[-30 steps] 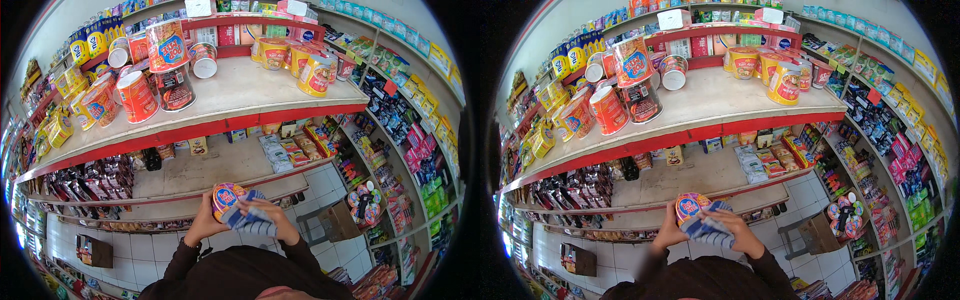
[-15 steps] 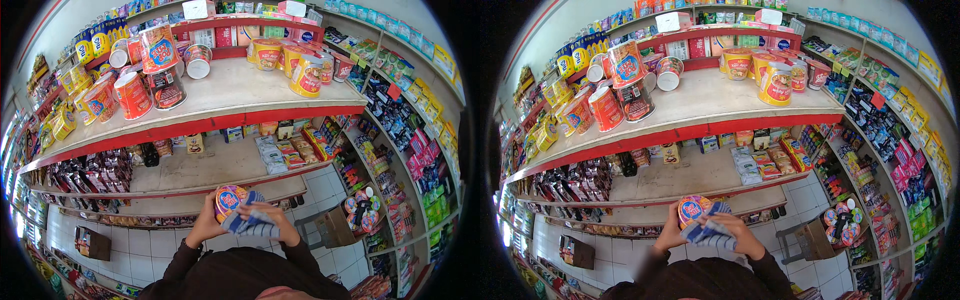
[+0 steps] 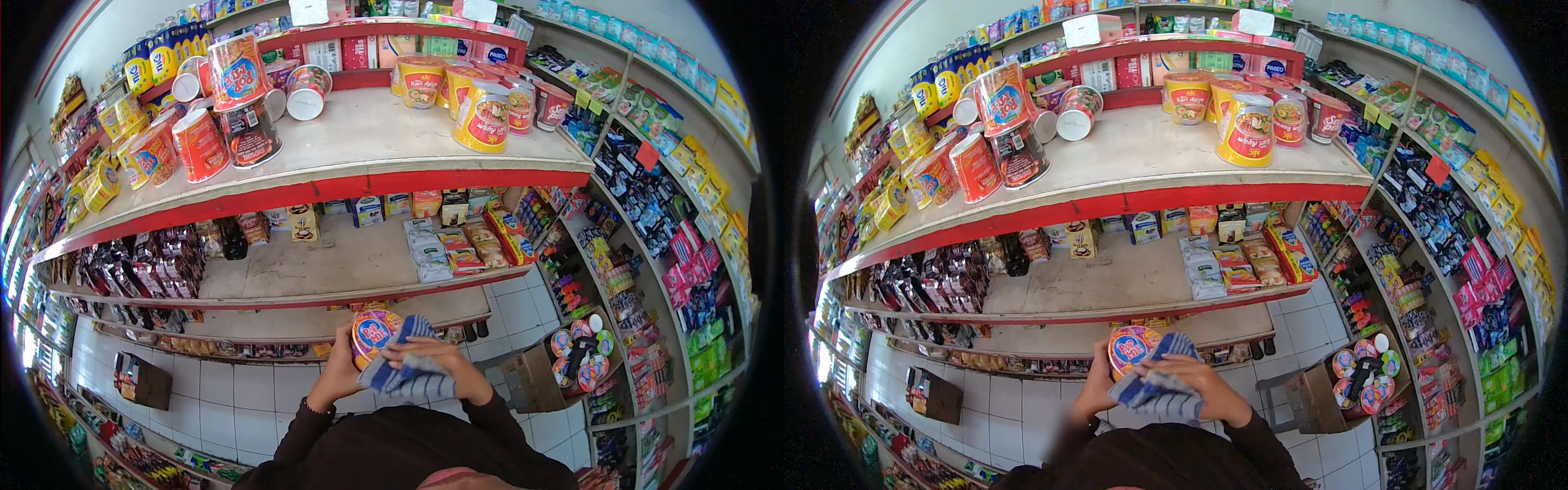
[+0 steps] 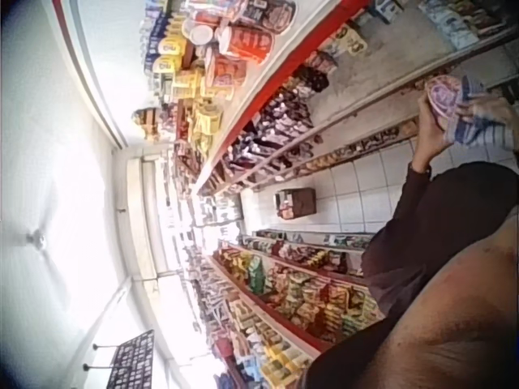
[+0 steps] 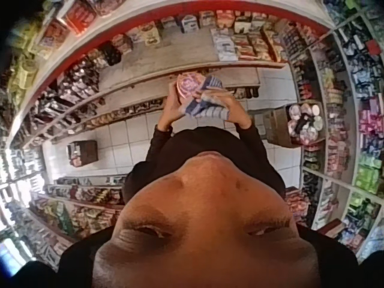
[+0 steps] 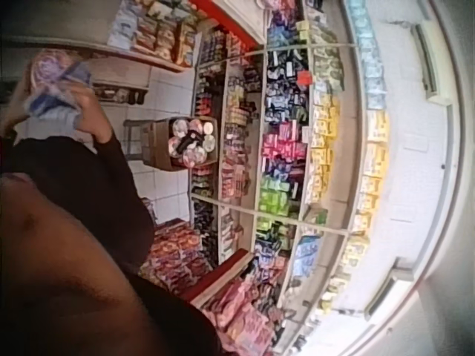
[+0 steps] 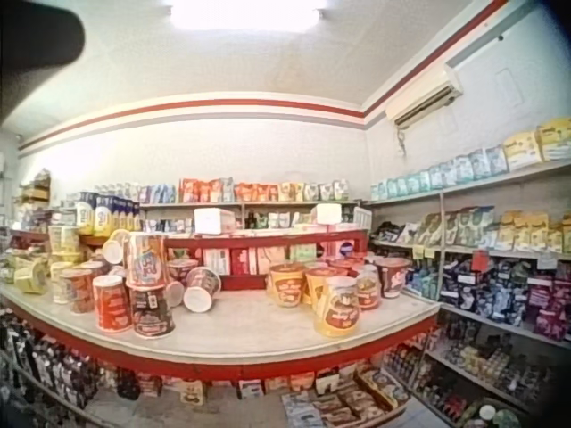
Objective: Wiping down instant noodle cups on a store shelf using a cloth.
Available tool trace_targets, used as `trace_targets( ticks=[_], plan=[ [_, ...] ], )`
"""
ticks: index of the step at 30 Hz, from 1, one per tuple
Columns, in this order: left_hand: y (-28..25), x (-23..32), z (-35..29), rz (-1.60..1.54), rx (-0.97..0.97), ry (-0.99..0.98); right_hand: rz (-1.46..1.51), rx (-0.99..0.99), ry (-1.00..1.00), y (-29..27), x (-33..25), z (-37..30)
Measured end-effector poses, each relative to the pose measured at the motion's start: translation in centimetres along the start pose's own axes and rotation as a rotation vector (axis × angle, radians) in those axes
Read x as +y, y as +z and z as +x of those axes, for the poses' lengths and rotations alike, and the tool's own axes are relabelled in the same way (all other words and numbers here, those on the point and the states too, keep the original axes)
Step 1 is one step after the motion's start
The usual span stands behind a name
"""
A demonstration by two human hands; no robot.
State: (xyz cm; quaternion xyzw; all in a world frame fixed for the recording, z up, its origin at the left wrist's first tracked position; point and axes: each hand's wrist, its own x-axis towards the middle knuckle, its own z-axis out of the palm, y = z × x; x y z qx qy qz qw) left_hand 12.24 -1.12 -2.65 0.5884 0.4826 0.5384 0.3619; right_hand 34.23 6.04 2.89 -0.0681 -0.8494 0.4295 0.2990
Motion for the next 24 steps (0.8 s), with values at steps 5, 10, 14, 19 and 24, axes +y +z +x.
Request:
trace_targets(
  ticks=[5, 10, 14, 19, 24],
  plan=[
    [2.0, 1.8, -0.2, 0.142, -0.163, 0.013, -0.149, 0.137, 0.11, -0.8, 2.9, -1.0],
    [1.5, -0.7, 0.2, 0.719, -0.176, 0.434, -0.147, 0.05, -0.016, 0.4, 1.0, 0.1],
    [1.4, -0.1, 0.4, -0.125, 0.113, 0.0, -0.017, -0.001, -0.066, -0.6, 2.3, -0.9],
    [0.2, 2.0, 0.6, 0.163, -0.077, 0.013, -0.053, 0.157, 0.163, -0.7, 3.1, 0.9],
    [-2.2, -0.4, 0.5, 0.539, -0.262, 0.325, -0.152, 0.126, 0.0, 2.4, 1.5, 3.1]
  ],
)
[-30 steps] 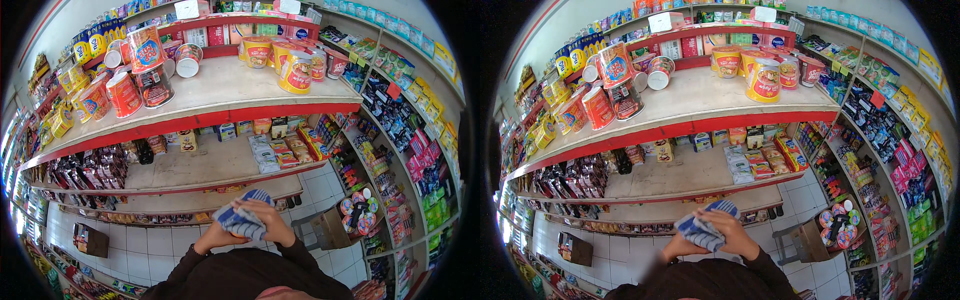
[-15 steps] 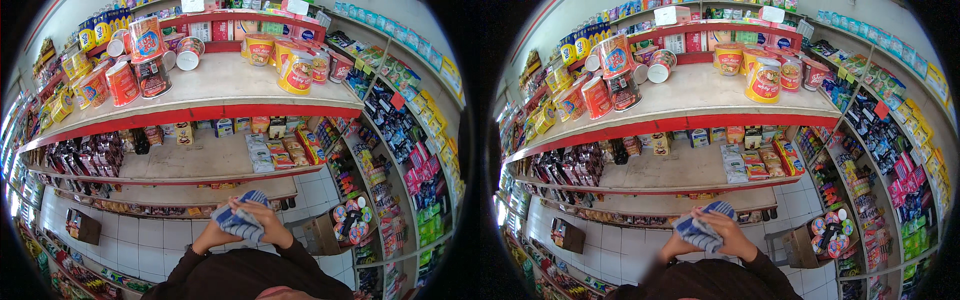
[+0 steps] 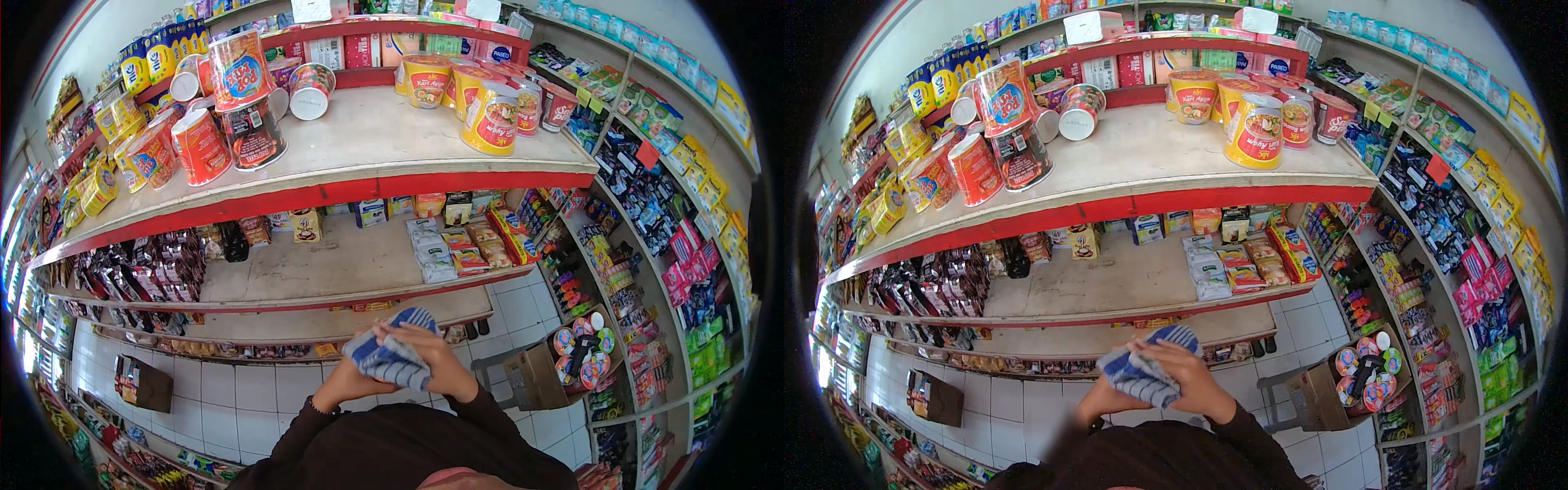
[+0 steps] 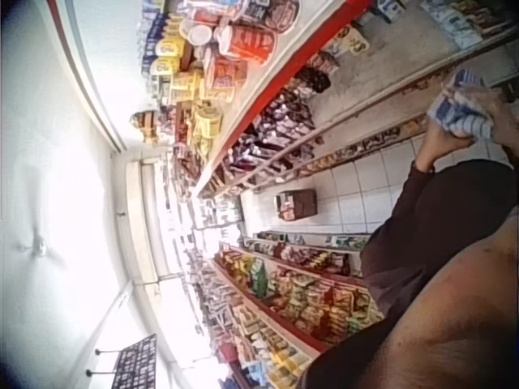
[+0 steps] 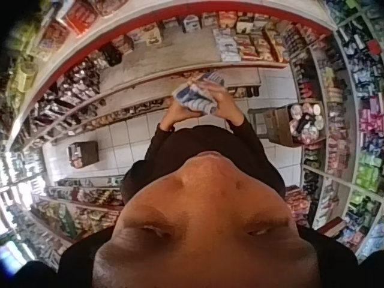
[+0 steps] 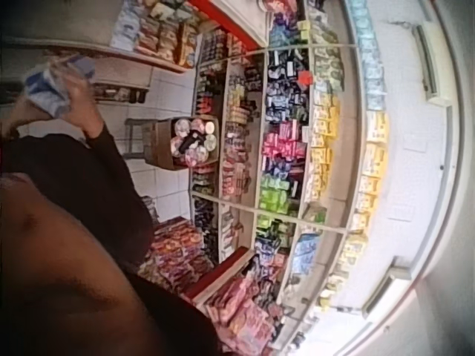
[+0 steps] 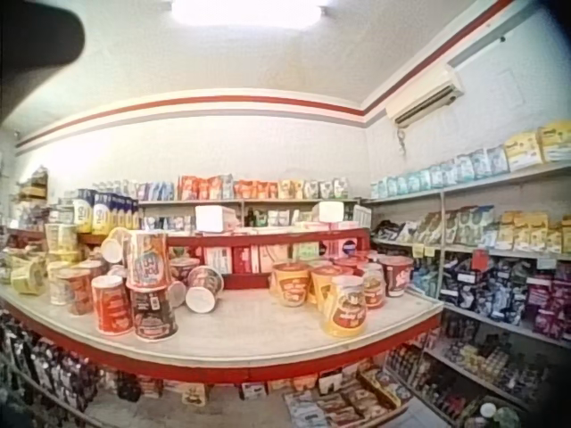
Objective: Wiping down instant noodle cups on a store shelf using a cloth.
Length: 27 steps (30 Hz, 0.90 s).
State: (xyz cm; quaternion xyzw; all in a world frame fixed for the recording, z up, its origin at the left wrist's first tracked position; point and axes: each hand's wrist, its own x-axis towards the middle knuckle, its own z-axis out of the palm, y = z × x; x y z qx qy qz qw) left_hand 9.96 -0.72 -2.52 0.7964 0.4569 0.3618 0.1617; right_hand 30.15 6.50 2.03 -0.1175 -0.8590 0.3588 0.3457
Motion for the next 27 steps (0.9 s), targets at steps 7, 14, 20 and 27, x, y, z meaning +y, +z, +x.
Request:
trace_targets(
  ticks=[7, 14, 20, 27],
  plan=[
    [-4.3, -1.6, -0.1, -0.472, 0.275, -0.287, 0.001, 0.024, 0.016, 0.8, 0.6, 0.8],
    [-5.7, -1.9, -1.2, -0.375, 0.111, -0.211, -0.078, 0.106, 0.046, 3.9, -0.9, 4.5],
    [-8.2, -5.6, -2.7, -0.414, 0.249, -0.254, 0.069, 0.01, -0.029, 5.1, -1.6, 5.2],
    [-9.9, -4.7, -2.3, -0.493, 0.171, -0.299, -0.48, 0.412, 0.342, 3.6, 0.3, 4.9]
  ],
)
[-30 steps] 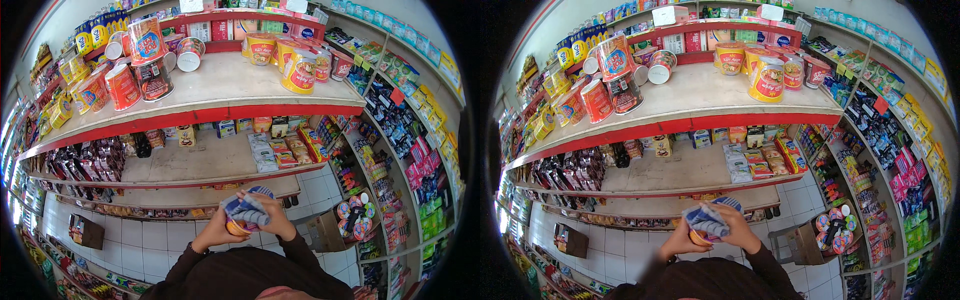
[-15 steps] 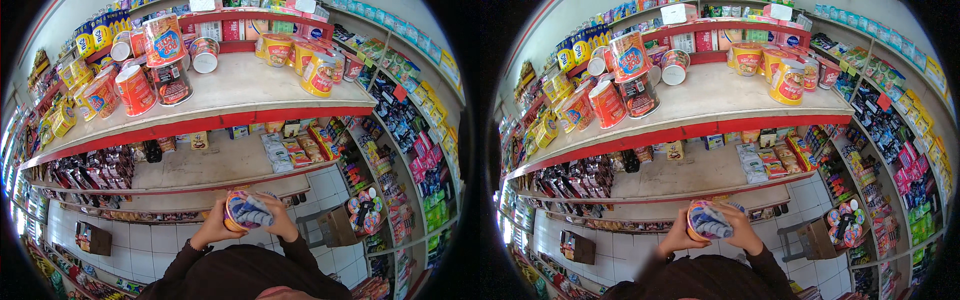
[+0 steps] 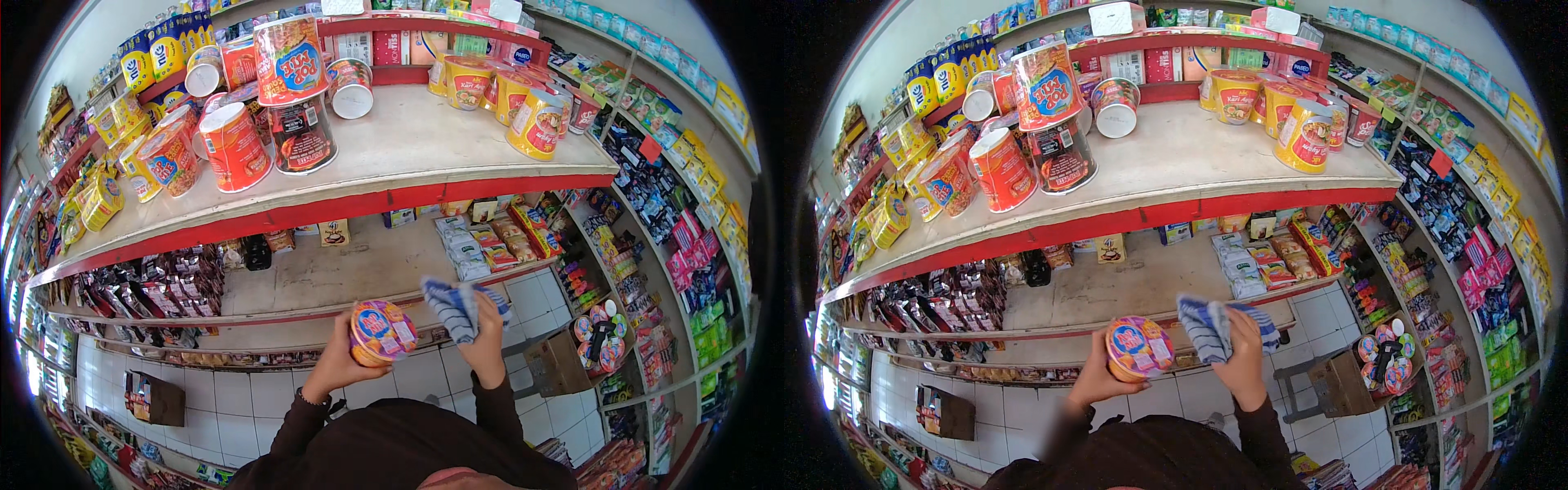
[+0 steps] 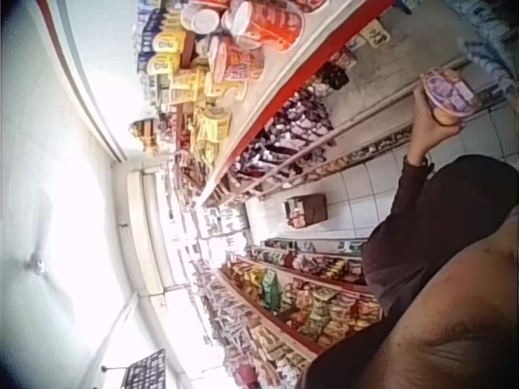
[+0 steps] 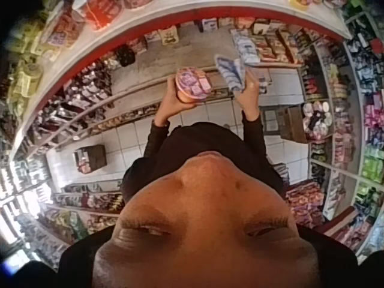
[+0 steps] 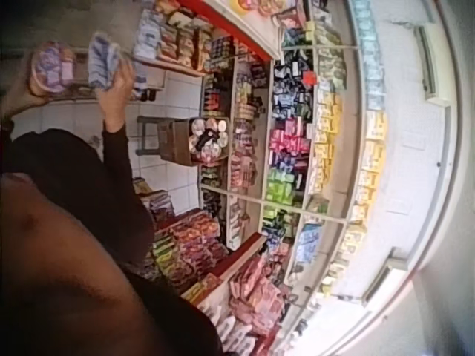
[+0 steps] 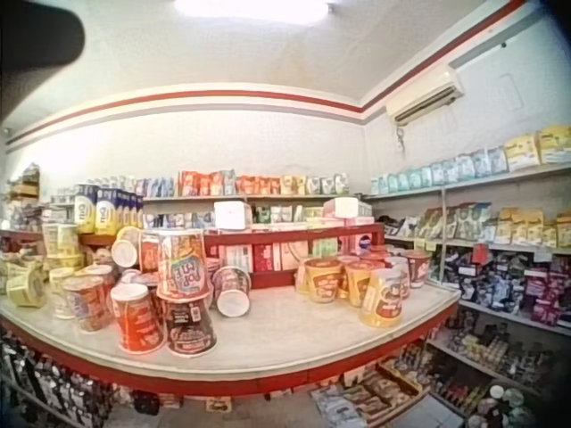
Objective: Wiping down instant noodle cups on a store shelf using a cloth.
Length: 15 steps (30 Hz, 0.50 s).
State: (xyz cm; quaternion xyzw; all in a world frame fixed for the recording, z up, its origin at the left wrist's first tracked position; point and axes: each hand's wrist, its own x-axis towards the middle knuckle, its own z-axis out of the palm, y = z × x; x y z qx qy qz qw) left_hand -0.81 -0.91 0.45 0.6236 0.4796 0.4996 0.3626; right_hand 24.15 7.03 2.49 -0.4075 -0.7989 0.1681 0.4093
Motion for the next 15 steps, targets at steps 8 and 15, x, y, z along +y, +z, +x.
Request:
trace_targets(
  ticks=[8, 15],
  plan=[
    [0.8, -1.6, 0.1, 0.295, -0.285, 0.276, 0.307, -0.406, -0.276, 2.6, -5.7, -0.2],
    [-0.2, -0.7, 0.1, -0.021, 0.041, 0.097, 0.388, -0.437, -0.244, 1.8, -3.3, -0.6]
  ],
)
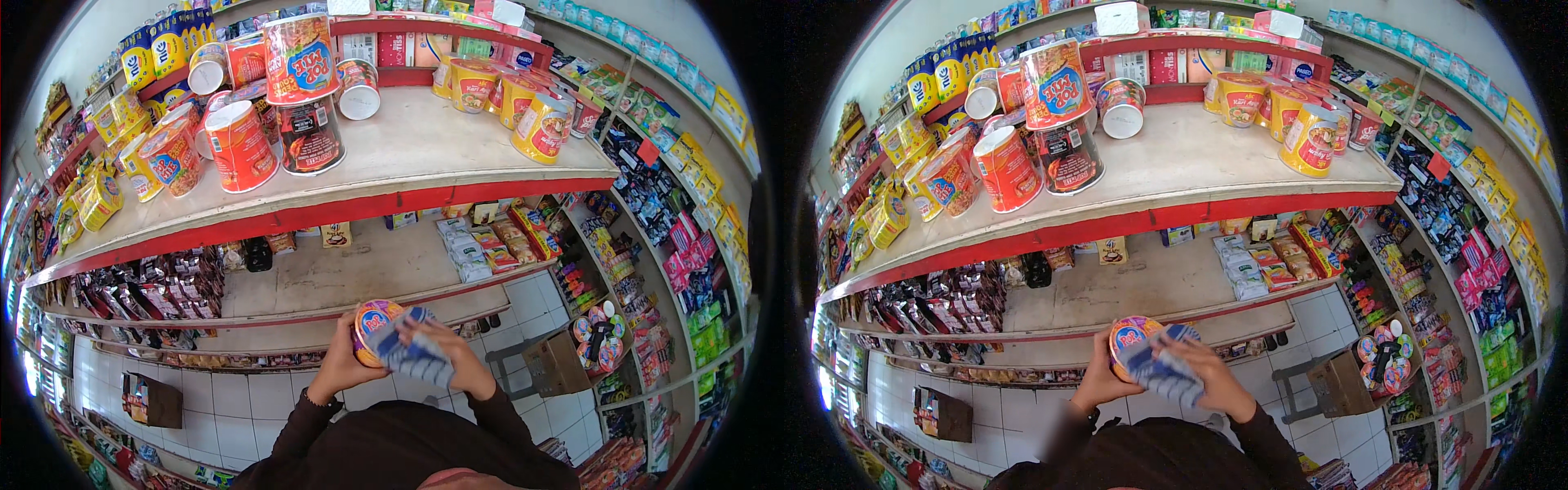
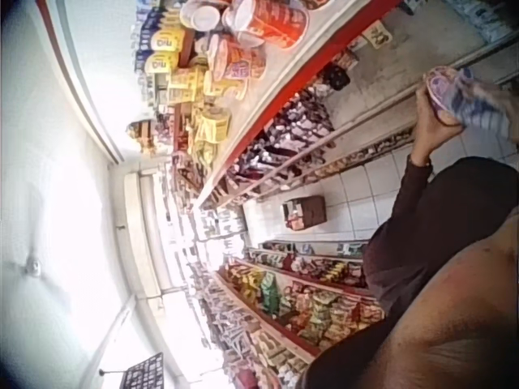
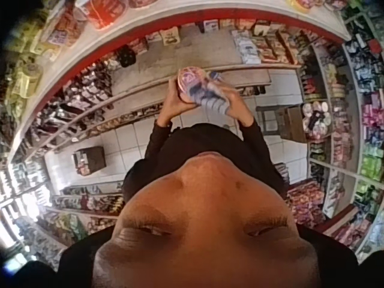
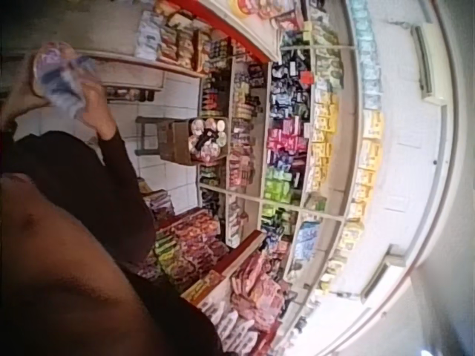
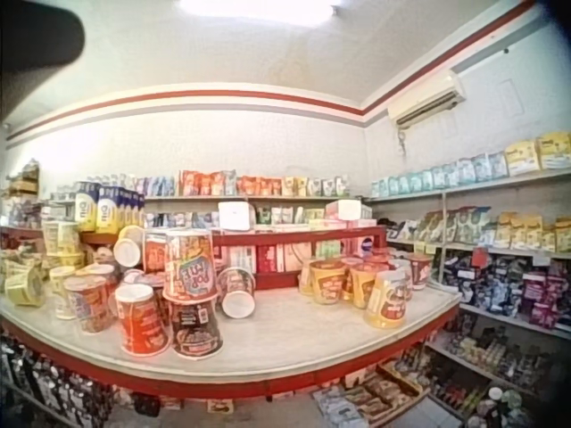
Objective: Wiping down instant noodle cups on a store shelf using a cloth.
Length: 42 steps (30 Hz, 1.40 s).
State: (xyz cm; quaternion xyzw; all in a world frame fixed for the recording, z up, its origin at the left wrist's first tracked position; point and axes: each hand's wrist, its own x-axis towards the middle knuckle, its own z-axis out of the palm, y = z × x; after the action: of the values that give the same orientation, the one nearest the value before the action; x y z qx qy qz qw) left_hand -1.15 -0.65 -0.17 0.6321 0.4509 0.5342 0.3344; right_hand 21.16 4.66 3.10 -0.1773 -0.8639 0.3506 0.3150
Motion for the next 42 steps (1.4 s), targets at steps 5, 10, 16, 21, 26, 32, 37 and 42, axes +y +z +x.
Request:
trace_targets(
  ticks=[5, 10, 16, 21, 26, 32, 37, 42],
  plan=[
    [1.9, 0.7, -0.2, 0.174, -0.147, 0.045, -0.109, 0.084, 0.056, 0.9, 0.1, 1.1],
    [0.6, -2.2, -1.1, 0.174, 0.015, 0.015, -0.022, -0.082, -0.116, 1.4, -1.8, 0.9],
    [0.1, 0.3, -0.2, -0.008, 0.19, -0.109, 0.183, 0.202, 0.203, -0.3, 5.3, -3.7],
    [3.2, -0.3, -0.7, -0.432, 0.414, -0.205, 0.027, 0.545, 0.249, 0.4, 3.8, -2.8],
    [7.0, -1.9, -0.5, -0.605, 0.524, -0.18, 0.404, 0.501, 0.045, 4.8, 1.1, -1.2],
    [6.8, 1.5, 1.0, -0.516, 0.683, -0.139, -0.246, 0.254, -0.241, 3.8, 3.0, -4.4],
    [10.6, 1.0, 0.2, -0.344, 0.452, -0.118, 0.198, 0.442, -0.092, 2.1, 3.3, -4.3],
    [12.9, -1.4, -0.5, -0.59, 0.54, -0.192, 0.421, 0.525, -0.008, 0.7, 2.3, -5.5]
  ],
)
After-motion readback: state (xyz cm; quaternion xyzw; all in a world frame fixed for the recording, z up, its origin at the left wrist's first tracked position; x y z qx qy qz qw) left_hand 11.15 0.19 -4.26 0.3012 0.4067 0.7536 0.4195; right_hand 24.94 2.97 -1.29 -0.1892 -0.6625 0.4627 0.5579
